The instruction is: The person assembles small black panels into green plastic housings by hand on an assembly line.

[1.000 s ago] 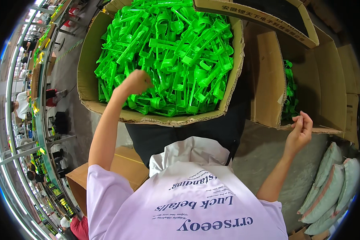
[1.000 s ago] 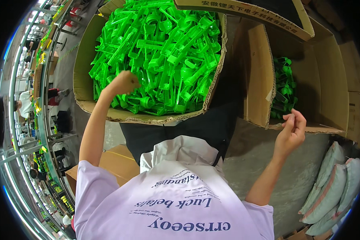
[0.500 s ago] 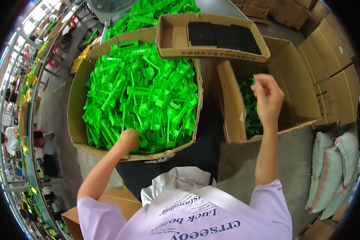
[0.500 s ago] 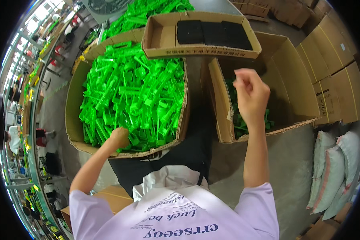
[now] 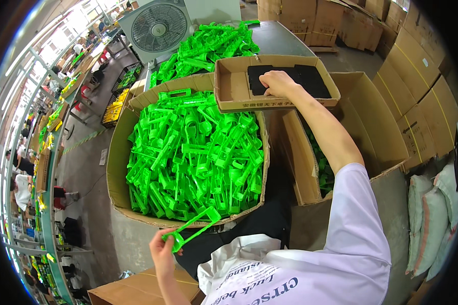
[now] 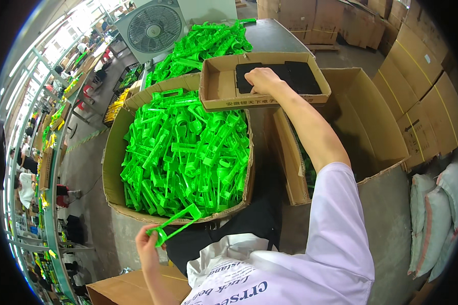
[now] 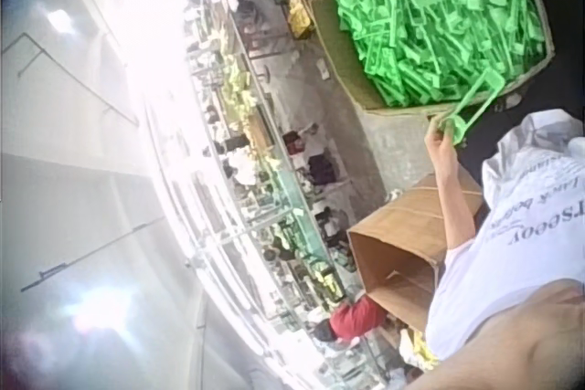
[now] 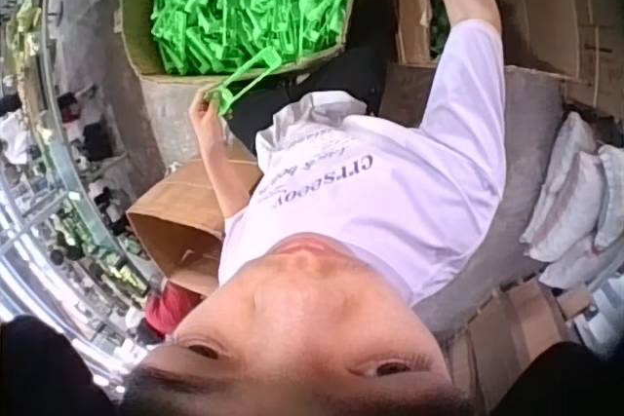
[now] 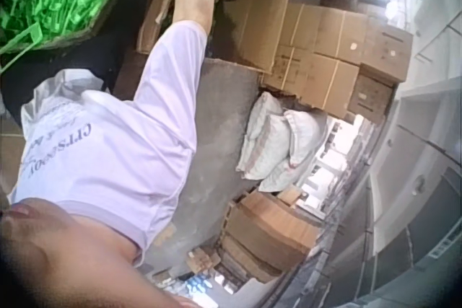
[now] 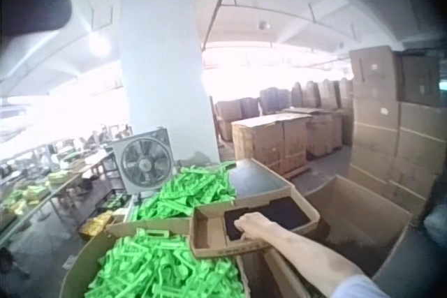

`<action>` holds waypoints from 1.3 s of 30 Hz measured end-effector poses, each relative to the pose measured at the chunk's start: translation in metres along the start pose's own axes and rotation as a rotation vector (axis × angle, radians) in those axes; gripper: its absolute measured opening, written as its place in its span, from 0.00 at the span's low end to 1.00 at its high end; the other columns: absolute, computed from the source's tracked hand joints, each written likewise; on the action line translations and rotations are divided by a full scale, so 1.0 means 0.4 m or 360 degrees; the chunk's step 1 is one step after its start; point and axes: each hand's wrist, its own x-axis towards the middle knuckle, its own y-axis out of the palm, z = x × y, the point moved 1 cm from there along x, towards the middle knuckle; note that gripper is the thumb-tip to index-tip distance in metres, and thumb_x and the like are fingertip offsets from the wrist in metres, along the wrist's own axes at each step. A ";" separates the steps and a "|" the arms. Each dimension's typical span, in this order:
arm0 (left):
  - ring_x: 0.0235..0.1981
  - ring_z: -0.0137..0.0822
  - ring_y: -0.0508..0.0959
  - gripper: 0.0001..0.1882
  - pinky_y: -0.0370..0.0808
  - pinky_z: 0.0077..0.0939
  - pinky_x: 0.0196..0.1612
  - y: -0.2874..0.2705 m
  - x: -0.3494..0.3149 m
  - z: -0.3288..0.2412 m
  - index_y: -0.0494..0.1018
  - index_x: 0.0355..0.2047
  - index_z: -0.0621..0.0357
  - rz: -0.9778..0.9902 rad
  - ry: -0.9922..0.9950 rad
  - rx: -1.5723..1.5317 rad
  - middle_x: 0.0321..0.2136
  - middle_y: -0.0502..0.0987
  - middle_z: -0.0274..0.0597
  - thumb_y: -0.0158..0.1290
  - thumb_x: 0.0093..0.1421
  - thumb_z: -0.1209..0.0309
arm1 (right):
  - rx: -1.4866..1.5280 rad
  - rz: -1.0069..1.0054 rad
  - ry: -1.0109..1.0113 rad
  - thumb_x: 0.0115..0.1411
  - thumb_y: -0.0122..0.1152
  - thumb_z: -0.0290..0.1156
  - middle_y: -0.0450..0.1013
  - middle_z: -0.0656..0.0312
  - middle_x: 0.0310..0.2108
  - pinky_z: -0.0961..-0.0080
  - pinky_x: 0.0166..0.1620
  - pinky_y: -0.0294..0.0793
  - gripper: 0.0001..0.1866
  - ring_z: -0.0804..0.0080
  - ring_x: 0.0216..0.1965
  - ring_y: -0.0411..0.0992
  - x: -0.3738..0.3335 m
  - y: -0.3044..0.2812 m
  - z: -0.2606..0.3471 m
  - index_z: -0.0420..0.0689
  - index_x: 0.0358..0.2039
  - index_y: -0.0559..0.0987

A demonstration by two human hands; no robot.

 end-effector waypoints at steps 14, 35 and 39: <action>0.17 0.29 0.72 0.05 0.69 0.24 0.20 0.070 -0.014 0.197 0.70 0.36 0.63 -0.0074 -0.0231 -0.0737 0.22 0.72 0.38 0.51 0.60 0.75 | 0.1943 -0.0490 0.0411 0.52 0.66 0.27 0.67 0.68 0.19 0.84 0.21 0.65 0.19 0.81 0.19 0.67 -0.088 -0.130 0.197 0.38 0.43 0.71; 0.15 0.28 0.71 0.13 0.67 0.20 0.16 0.131 -0.047 0.198 0.70 0.32 0.62 -0.0151 -0.0297 -0.0869 0.20 0.74 0.42 0.47 0.65 0.63 | 0.2782 -0.0137 0.0368 0.54 0.60 0.16 0.73 0.55 0.31 0.83 0.17 0.67 0.17 0.75 0.24 0.72 -0.360 0.032 0.891 0.40 0.41 0.64; 0.17 0.30 0.73 0.14 0.70 0.21 0.19 0.135 -0.053 0.194 0.69 0.38 0.62 -0.0087 -0.0208 -0.1026 0.24 0.76 0.47 0.44 0.66 0.61 | 0.2731 -0.0081 0.0402 0.55 0.59 0.17 0.74 0.56 0.31 0.83 0.17 0.67 0.17 0.75 0.24 0.73 -0.364 0.081 0.914 0.41 0.41 0.64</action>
